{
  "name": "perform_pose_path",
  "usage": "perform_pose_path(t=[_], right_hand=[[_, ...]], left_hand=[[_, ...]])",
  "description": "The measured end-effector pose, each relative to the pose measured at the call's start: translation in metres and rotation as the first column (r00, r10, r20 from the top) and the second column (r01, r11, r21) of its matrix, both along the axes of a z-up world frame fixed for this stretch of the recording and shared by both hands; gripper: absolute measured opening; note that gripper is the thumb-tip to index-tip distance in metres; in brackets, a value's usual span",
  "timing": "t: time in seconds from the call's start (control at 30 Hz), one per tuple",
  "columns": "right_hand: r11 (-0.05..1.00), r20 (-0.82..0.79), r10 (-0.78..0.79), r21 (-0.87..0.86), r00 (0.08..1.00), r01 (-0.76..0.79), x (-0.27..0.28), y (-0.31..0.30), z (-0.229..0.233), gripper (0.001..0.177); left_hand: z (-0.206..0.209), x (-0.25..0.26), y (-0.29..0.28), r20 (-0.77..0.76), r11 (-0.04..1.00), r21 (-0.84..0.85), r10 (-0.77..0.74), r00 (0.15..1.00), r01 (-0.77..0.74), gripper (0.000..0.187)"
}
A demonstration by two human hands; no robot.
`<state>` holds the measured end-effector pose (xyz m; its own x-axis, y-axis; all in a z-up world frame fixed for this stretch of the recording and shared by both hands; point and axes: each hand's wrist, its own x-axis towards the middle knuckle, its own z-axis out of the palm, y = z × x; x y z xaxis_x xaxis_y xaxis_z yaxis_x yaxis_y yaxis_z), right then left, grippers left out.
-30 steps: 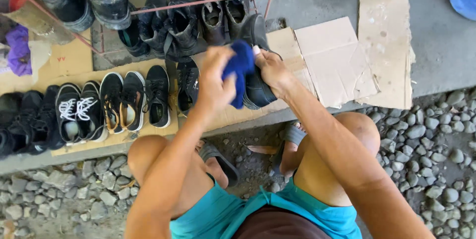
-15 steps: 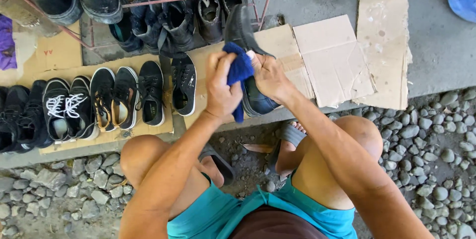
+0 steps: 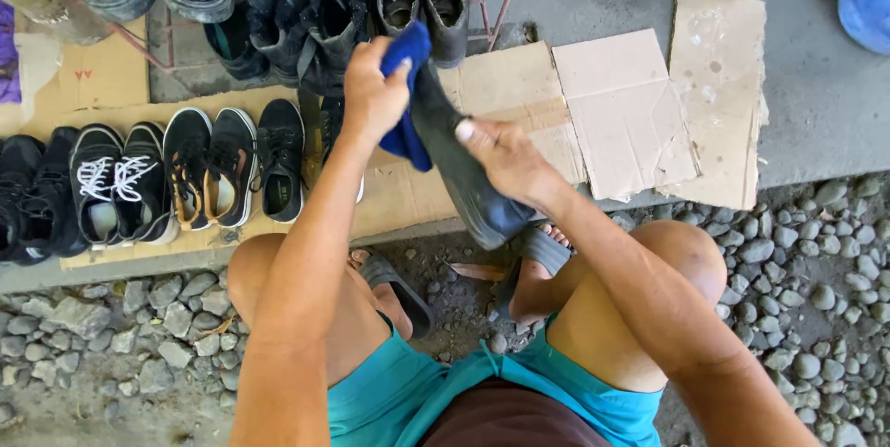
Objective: Cleaning a black leather shoe with a blue cloth while sitting on a low stool
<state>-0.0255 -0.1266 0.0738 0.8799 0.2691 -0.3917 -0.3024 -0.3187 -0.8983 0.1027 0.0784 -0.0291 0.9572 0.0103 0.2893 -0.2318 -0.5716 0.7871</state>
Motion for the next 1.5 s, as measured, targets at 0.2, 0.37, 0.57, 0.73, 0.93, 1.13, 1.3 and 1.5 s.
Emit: perform_pose_path(t=[0.2, 0.37, 0.57, 0.73, 0.93, 1.13, 1.3, 1.5], right_hand=[[0.665, -0.24, -0.384, 0.597, 0.891, 0.448, 0.03, 0.0, -0.014, 0.022], [0.502, -0.522, -0.532, 0.439, 0.666, 0.745, 0.048, 0.014, -0.023, 0.026], [0.462, -0.524, -0.564, 0.441, 0.639, 0.769, 0.044, 0.031, -0.023, 0.036], [0.56, -0.352, -0.596, 0.462, 0.721, 0.688, 0.067, 0.033, -0.09, 0.035], [0.72, -0.186, -0.608, 0.282, 0.772, 0.635, 0.028, 0.048, -0.142, 0.056], [0.398, -0.57, -0.377, 0.612, 0.73, 0.683, -0.04, 0.048, -0.176, 0.09], [0.398, -0.608, -0.44, 0.527, 0.66, 0.751, -0.029, 0.047, -0.168, 0.091], [0.533, -0.558, -0.566, 0.315, 0.608, 0.785, -0.044, 0.047, -0.136, 0.088]], left_hand=[[0.029, -0.041, -0.012, -0.114, 0.919, -0.352, 0.149, 0.982, -0.18, 0.011], [0.029, -0.05, -0.004, -0.107, 0.904, -0.353, 0.215, 0.971, -0.239, 0.009], [0.041, -0.092, -0.015, 0.216, 0.979, -0.18, 0.138, 0.966, -0.1, 0.03], [0.032, -0.111, -0.031, 0.428, 1.0, 0.008, 0.004, 0.904, -0.008, 0.043], [0.005, -0.15, -0.035, 0.354, 0.921, 0.388, -0.175, 0.919, 0.026, 0.063], [-0.033, -0.2, -0.051, 0.201, 0.796, 0.587, -0.316, 0.927, 0.144, 0.053], [-0.027, -0.186, -0.057, 0.103, 0.786, 0.599, -0.267, 0.958, 0.155, 0.032], [-0.086, -0.126, -0.07, -0.324, 0.78, 0.544, -0.145, 0.935, 0.309, 0.015]])
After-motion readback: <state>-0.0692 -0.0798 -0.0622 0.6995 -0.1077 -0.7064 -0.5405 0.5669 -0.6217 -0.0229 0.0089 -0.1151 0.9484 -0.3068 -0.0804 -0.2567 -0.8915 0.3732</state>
